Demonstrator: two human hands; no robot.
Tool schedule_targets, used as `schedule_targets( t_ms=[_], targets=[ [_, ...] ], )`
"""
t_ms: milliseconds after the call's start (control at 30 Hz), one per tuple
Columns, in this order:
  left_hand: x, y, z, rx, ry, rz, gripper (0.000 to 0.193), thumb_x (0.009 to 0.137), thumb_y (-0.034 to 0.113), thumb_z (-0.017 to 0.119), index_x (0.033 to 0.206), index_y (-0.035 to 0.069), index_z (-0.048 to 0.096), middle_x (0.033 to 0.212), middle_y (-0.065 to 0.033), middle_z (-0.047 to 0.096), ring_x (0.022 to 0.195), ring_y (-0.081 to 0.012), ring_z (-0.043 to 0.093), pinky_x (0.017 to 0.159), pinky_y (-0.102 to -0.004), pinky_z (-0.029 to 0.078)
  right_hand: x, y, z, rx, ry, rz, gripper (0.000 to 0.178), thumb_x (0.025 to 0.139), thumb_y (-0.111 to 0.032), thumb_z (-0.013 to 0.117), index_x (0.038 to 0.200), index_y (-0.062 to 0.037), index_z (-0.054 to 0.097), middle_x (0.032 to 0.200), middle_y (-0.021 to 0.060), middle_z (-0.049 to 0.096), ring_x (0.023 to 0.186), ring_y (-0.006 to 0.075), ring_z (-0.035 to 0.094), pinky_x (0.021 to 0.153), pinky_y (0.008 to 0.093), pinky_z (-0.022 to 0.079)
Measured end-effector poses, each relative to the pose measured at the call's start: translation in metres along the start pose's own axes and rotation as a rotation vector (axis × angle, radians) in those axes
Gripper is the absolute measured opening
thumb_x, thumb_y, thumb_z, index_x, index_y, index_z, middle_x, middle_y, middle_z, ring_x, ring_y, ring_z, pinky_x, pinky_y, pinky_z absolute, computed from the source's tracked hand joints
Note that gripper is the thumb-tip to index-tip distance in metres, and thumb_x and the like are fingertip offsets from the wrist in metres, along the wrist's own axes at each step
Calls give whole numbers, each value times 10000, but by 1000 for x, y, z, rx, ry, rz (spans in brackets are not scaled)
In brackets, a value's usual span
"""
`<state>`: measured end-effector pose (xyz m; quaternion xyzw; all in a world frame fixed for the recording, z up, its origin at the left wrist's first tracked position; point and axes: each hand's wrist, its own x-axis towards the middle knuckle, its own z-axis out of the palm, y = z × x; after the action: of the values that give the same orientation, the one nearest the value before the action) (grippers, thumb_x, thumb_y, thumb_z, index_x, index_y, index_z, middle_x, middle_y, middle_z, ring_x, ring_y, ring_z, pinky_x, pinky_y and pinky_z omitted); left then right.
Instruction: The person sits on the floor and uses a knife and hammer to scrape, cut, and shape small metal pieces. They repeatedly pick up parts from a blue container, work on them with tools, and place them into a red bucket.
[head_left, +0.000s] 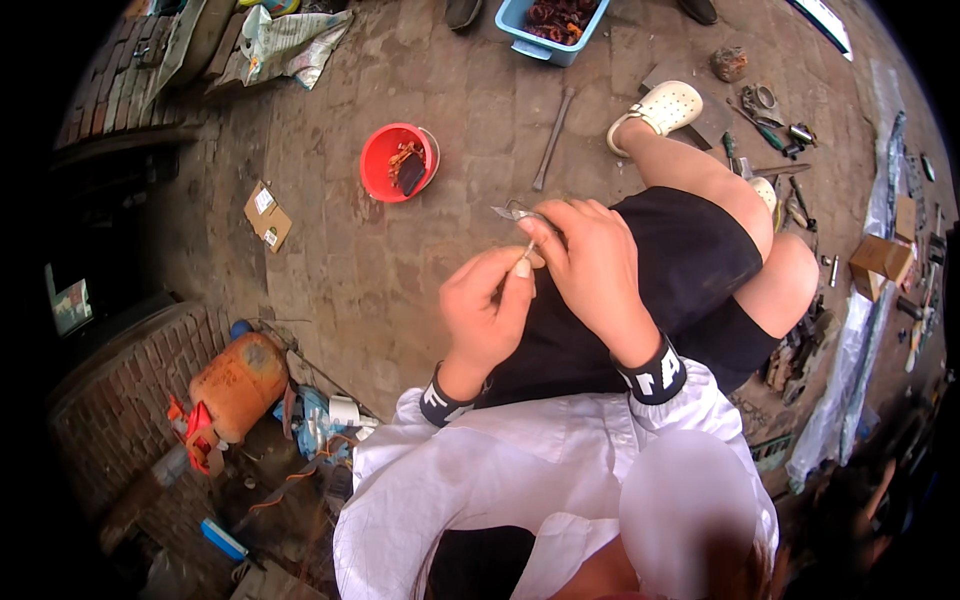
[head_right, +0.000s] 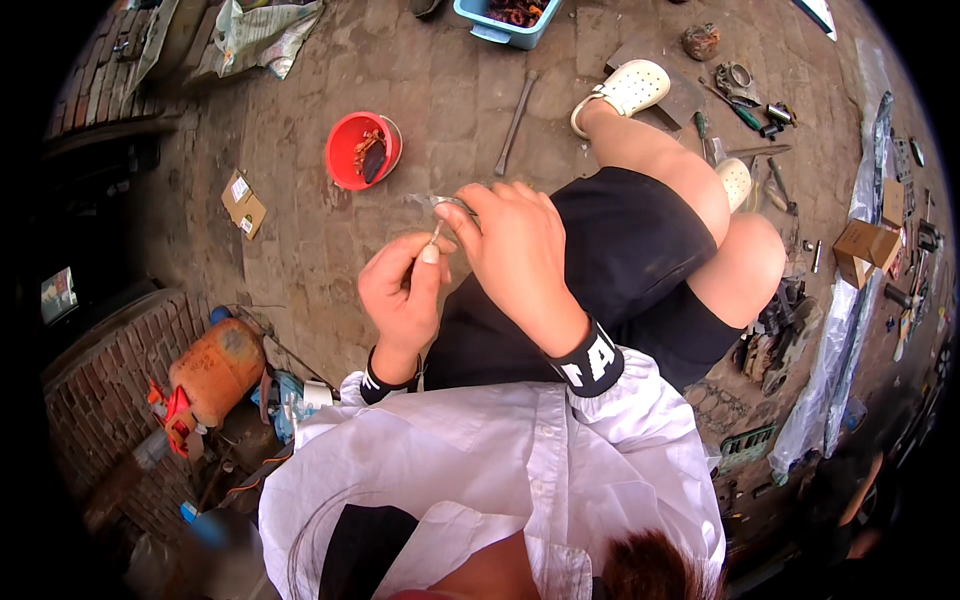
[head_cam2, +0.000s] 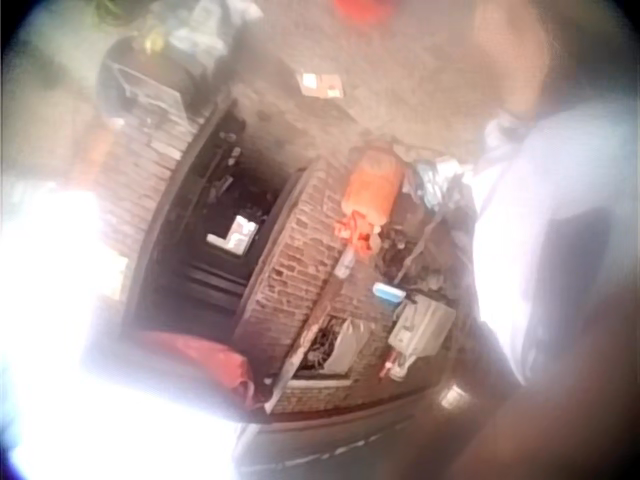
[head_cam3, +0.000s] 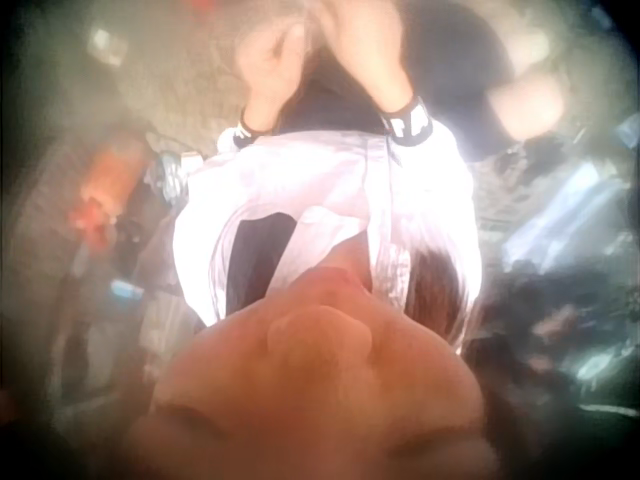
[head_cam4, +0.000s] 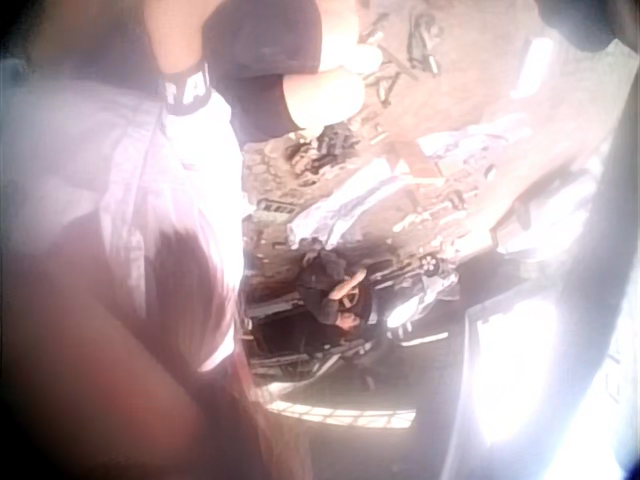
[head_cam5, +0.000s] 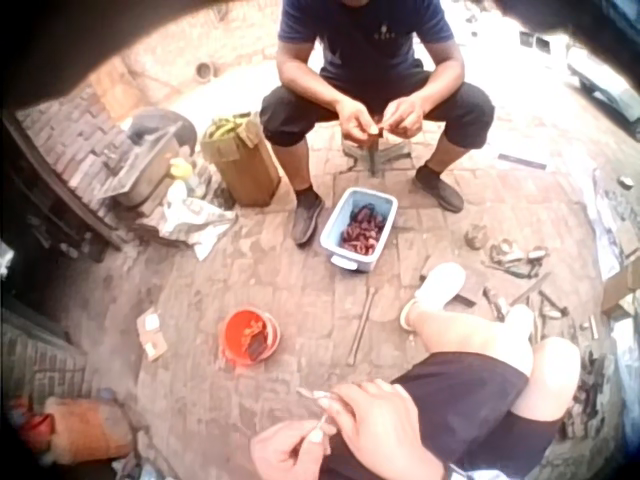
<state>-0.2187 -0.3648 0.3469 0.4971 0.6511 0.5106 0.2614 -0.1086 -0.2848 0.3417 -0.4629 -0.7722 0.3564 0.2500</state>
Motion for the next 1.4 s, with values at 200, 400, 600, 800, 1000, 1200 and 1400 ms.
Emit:
schedule_targets(
  t_ms=[200,400,600,800,1000,1200,1400],
  targets=[
    [9,0,-4,-148,127,-148,181,933,105,518,907,-40,625,602,2,511,501,-22,385,449,-181,265,-3,2,-8,113,81,103,173,845,-225,640,853,-52,642,716,100,594,678,276,572,600,360,448],
    [7,1,-3,-158,155,-195,113,889,43,556,886,-36,636,646,-14,556,551,-44,499,475,-192,364,-10,-13,-22,56,41,-74,148,790,-190,685,851,-62,641,707,80,571,660,259,570,569,350,447],
    [7,-2,-4,-151,152,-203,113,883,42,558,868,-44,630,644,-12,553,546,-42,488,475,-192,356,-12,-12,-15,-14,71,-81,189,743,-224,715,834,-79,636,696,53,541,648,239,555,542,334,432],
    [4,0,-8,-203,177,-281,130,889,41,536,849,-32,636,603,5,528,507,-31,438,451,-190,303,-8,11,9,-241,213,-363,161,759,-232,680,784,-118,568,663,15,459,603,173,517,502,293,405],
    [-2,2,-18,-236,276,-423,146,900,50,525,846,-30,635,588,14,512,483,-18,385,427,-189,251,13,32,32,-488,70,-593,160,723,-146,608,720,-122,450,654,-1,470,590,152,538,479,276,447],
    [1,12,-26,-140,311,-313,133,898,45,538,856,-26,643,589,15,506,494,-18,402,434,-182,269,18,28,29,-434,-17,-443,176,755,-158,626,750,-105,458,638,29,478,568,187,561,461,311,454],
    [-3,-4,-25,18,298,-246,125,896,37,552,885,-37,652,615,6,533,527,-29,450,461,-182,315,9,0,13,-352,9,-488,176,720,-130,628,738,-115,454,622,16,453,546,163,547,443,285,446]
  ],
)
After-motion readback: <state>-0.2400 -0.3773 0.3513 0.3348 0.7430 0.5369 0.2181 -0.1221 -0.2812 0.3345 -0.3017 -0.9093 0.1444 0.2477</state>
